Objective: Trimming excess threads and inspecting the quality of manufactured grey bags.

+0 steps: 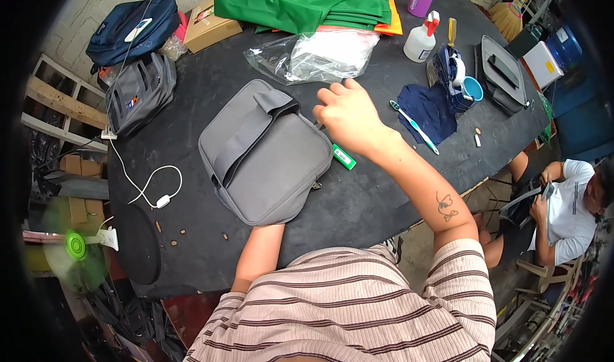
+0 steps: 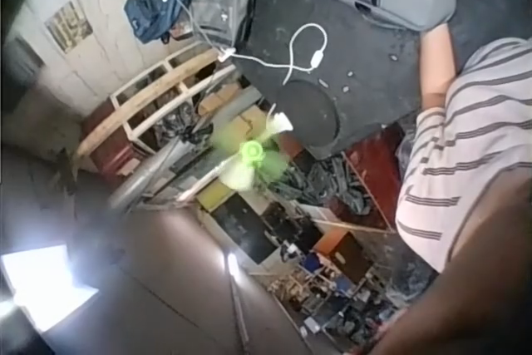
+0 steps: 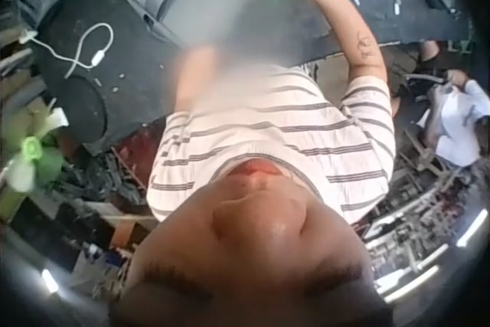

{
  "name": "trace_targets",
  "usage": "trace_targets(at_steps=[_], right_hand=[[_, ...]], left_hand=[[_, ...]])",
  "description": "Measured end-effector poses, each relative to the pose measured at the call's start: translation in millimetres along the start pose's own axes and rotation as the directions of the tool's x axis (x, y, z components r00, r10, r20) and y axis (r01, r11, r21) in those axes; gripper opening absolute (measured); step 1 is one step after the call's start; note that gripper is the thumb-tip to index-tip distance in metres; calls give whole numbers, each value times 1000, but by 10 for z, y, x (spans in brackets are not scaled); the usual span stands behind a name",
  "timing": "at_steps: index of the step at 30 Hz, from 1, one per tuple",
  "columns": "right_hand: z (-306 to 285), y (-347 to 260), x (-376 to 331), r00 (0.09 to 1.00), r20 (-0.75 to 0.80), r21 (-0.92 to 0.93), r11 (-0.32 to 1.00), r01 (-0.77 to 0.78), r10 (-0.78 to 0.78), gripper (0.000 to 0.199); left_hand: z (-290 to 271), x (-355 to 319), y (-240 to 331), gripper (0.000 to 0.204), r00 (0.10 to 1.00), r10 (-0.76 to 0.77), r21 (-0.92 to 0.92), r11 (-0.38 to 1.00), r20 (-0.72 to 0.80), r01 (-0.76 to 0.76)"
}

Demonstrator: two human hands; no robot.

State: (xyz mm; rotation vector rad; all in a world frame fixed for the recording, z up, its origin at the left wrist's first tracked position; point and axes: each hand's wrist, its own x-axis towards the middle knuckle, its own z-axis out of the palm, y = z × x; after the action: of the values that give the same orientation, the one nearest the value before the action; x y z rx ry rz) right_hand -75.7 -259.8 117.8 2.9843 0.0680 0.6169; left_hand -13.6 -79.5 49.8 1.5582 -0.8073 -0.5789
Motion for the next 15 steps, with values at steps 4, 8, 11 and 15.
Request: trace_targets(at_steps=[4,8,11,15], right_hand=[[12,-58,101,996,16,-58,995,87,-86,7],[-1,-97,128,989,65,-129,981,143,-136,6],[-3,-115,107,985,77,-147,975,166,-156,7],[-163,-245,23,968,197,-185,964,193,-156,7]], left_hand=[[-17,8,93,61,997,74,417,905,32,-80],[-32,-8,78,59,994,104,407,907,21,-103],[-39,-11,36,57,991,132,401,908,11,-125],[-63,-27,-90,55,987,162,397,906,-8,-145]])
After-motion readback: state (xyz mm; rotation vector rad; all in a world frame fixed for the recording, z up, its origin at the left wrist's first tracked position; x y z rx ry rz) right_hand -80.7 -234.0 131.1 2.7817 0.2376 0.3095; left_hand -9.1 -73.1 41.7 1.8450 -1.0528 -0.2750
